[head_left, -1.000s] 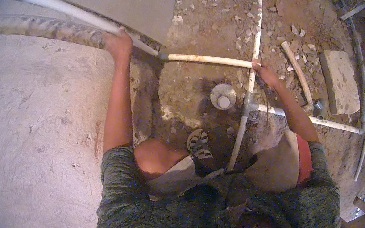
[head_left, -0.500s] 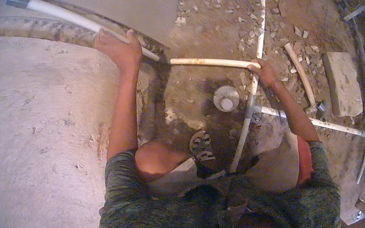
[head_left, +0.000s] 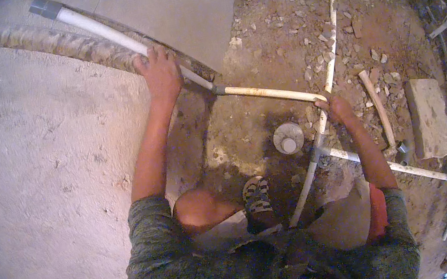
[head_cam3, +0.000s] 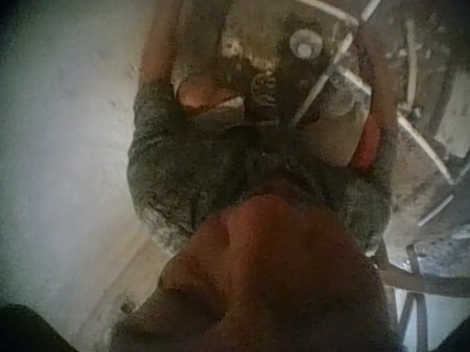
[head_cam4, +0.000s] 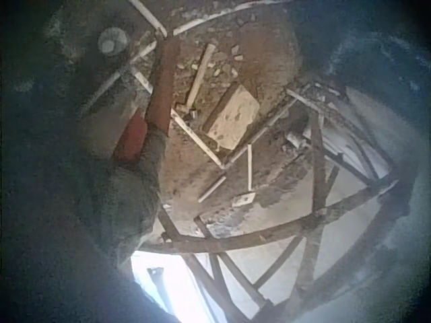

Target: The person joins two pipes using a plastic fitting, applies adhesive from a bottle, and then places the assembled pipe into a channel in the wall.

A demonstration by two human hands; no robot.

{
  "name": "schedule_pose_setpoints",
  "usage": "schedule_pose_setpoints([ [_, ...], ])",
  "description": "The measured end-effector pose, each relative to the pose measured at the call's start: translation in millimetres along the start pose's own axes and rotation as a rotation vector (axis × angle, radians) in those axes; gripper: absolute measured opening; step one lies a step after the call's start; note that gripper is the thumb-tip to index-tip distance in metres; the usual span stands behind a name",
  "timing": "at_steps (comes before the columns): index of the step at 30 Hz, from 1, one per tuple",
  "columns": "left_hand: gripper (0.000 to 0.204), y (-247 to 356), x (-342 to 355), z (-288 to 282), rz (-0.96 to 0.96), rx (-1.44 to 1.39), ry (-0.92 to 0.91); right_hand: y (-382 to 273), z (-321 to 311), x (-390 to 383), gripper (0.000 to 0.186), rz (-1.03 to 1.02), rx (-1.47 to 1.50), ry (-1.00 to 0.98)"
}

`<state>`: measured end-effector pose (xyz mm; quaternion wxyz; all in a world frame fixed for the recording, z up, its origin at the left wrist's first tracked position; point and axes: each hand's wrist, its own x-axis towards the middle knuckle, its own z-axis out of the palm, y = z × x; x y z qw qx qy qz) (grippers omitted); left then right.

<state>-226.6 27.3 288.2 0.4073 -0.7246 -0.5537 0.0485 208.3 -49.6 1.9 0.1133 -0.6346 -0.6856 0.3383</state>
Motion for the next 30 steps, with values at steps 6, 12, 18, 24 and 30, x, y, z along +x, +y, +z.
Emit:
schedule_pose_setpoints([
  [6,0.027,-33,-13,18,0.299,0.094,-0.153,-20,-1,-8,0.050,-0.109,0.169,0.056],
  [12,0.024,-30,13,-11,0.353,0.136,-0.292,-14,-2,-9,0.054,-0.007,0.117,0.033],
  [18,0.022,-41,-3,-10,0.352,0.041,-0.176,-27,-9,-13,0.055,0.030,0.088,0.032],
  [24,0.022,-53,1,8,0.403,0.100,-0.158,-24,-6,-9,0.049,-0.036,0.033,0.011],
  [30,0.022,-51,3,6,0.419,0.133,-0.299,-42,-16,-13,0.049,-0.077,-0.102,-0.030],
])
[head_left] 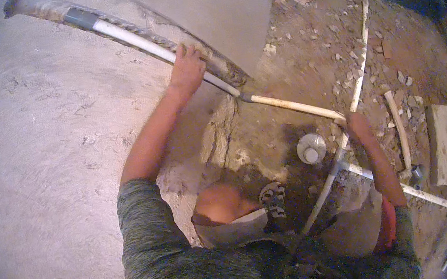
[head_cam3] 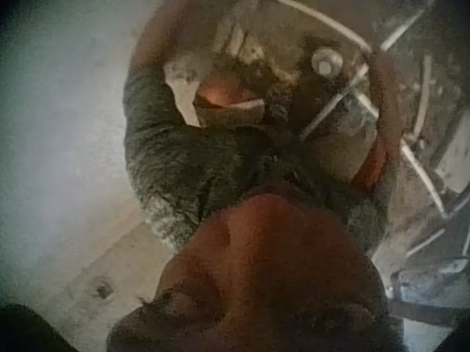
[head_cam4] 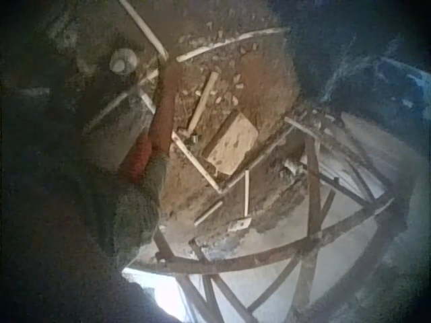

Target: The person joins two pipes using a plastic fitting, applies adhesive from a bottle, and then places the assembled pipe into a channel in the wall.

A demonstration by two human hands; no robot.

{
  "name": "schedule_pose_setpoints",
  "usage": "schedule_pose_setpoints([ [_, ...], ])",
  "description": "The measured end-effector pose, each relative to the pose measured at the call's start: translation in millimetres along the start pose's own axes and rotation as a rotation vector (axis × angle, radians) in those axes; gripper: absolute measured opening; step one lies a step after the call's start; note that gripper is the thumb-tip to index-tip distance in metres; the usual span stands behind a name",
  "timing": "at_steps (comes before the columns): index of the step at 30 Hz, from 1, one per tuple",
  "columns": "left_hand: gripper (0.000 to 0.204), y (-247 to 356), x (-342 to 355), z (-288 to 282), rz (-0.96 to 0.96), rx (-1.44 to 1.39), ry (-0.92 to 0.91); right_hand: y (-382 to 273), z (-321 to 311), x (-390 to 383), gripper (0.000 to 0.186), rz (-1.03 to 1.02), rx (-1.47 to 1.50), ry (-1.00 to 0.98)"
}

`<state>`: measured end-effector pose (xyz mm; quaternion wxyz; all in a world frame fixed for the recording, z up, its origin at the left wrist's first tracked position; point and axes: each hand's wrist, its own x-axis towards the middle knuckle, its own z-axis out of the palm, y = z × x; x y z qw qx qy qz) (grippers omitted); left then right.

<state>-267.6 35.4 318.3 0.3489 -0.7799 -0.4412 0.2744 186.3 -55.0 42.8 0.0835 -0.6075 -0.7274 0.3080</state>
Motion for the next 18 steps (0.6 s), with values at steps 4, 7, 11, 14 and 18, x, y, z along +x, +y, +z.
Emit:
schedule_pose_setpoints([
  [4,0.023,2,0,9,-0.031,-0.033,-0.025,13,14,12,0.051,0.051,0.050,-0.115],
  [7,0.023,0,-5,15,-0.044,-0.013,0.027,12,25,4,0.054,-0.095,0.027,0.163],
  [11,0.023,2,3,8,-0.049,-0.059,-0.011,31,28,3,0.061,-0.021,0.098,0.171],
  [14,0.024,1,4,13,-0.062,-0.041,0.028,31,22,-3,0.064,-0.021,0.198,0.158],
  [18,0.022,-3,-4,26,-0.067,-0.107,0.071,29,15,-1,0.064,0.063,0.112,0.097],
])
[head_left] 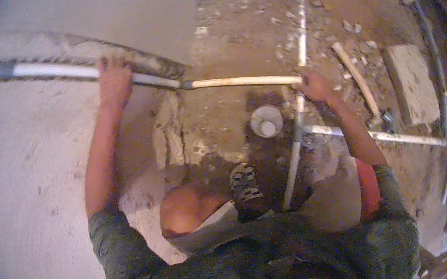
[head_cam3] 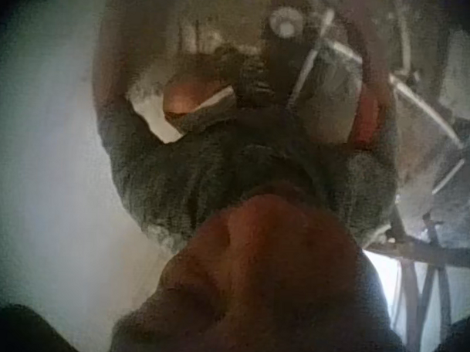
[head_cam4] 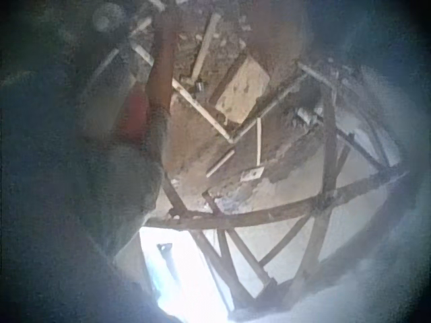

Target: The person joins two pipes using a plastic fitting, applies adhesive from a bottle, and then places the assembled pipe into a channel in the wall.

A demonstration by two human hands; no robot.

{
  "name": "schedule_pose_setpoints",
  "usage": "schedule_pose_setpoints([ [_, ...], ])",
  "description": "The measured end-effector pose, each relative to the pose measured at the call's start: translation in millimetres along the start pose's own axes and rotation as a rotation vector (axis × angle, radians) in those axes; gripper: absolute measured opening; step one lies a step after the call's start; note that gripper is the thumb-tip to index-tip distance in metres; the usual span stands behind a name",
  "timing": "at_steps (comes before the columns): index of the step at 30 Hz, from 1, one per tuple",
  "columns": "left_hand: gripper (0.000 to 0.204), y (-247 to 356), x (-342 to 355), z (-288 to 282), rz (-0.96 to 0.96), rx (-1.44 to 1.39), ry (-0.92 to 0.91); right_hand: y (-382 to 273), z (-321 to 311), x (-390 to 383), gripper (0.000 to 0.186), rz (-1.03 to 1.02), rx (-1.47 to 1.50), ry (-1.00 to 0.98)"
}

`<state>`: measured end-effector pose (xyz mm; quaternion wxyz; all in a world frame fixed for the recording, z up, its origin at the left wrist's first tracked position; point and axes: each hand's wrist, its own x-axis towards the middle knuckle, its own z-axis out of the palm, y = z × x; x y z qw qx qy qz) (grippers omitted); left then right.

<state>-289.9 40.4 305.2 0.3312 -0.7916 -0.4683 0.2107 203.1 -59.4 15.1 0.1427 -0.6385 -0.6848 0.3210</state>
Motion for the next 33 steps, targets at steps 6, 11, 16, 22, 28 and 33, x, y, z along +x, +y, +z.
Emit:
schedule_pose_setpoints([
  [6,0.024,25,12,-45,-0.029,-0.086,0.030,6,-30,-21,0.061,0.045,0.242,0.209],
  [11,0.032,42,13,-46,-0.062,-0.333,0.029,-27,-81,-42,0.045,0.267,0.357,0.188],
  [16,0.033,78,22,-59,-0.036,-0.601,0.082,46,-44,-40,0.039,0.245,0.149,0.234],
  [22,0.031,130,11,-87,-0.006,-0.890,0.148,58,-63,-38,0.036,-0.042,0.209,0.714],
  [28,0.027,193,36,-86,0.042,-1.129,-0.075,83,-81,-58,0.034,0.190,0.106,0.599],
  [33,0.036,255,55,-41,0.131,-1.010,-0.230,83,-75,-92,0.039,0.410,0.051,0.452],
])
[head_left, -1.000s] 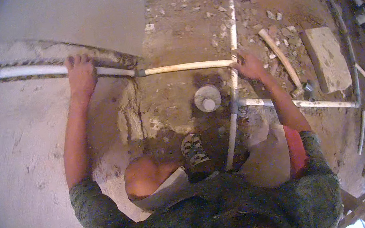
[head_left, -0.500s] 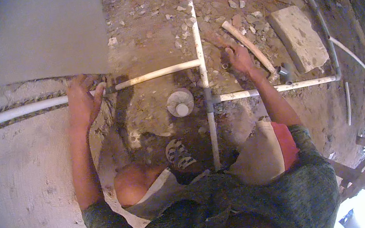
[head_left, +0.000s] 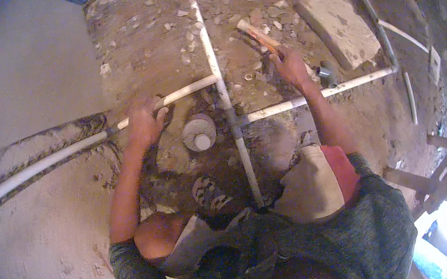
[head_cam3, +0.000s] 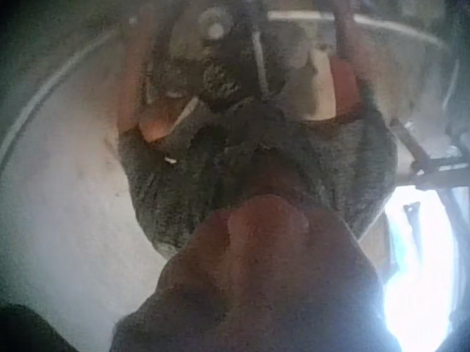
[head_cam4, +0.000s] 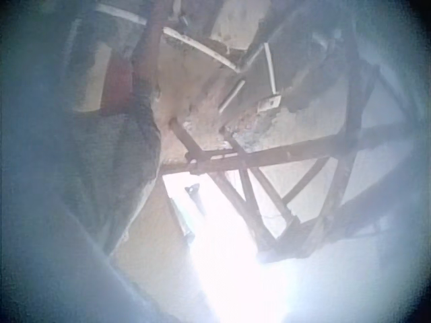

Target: The person joins two pipes using a plastic fitting, applies adhesive from a bottle, and then places the assembled pipe into a channel in the wall.

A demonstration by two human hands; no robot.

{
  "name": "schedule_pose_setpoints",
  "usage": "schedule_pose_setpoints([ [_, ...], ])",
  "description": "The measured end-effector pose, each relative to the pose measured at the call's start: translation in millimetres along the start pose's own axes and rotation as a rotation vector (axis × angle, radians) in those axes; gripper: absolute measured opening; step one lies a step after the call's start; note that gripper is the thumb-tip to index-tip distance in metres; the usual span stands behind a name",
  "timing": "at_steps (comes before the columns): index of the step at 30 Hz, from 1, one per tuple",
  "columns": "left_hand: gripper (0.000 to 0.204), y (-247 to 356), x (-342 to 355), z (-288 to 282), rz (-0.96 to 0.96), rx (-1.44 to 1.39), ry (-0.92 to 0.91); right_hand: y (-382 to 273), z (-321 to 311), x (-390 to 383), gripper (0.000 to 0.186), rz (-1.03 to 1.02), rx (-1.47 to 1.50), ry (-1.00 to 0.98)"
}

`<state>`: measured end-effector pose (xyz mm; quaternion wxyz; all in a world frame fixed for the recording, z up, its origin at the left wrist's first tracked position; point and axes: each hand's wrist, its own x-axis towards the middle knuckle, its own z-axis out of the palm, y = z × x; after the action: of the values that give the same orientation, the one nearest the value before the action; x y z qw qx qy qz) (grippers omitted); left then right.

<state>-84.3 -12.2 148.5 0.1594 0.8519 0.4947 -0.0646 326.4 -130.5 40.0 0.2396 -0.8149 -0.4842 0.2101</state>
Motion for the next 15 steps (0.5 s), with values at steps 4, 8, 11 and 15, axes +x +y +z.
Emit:
schedule_pose_setpoints([
  [4,0.050,-21,14,43,0.222,0.082,0.079,40,-40,-7,0.052,0.270,-0.364,-0.134],
  [8,0.053,-25,31,64,0.059,0.033,-0.207,99,-73,-34,0.058,0.312,-0.496,0.037],
  [11,0.053,-43,37,102,0.232,0.173,0.041,132,-101,-55,0.061,0.101,-0.347,-0.013],
  [15,0.040,-84,30,95,0.122,0.328,0.028,136,-99,-59,0.063,0.166,-0.385,0.064],
])
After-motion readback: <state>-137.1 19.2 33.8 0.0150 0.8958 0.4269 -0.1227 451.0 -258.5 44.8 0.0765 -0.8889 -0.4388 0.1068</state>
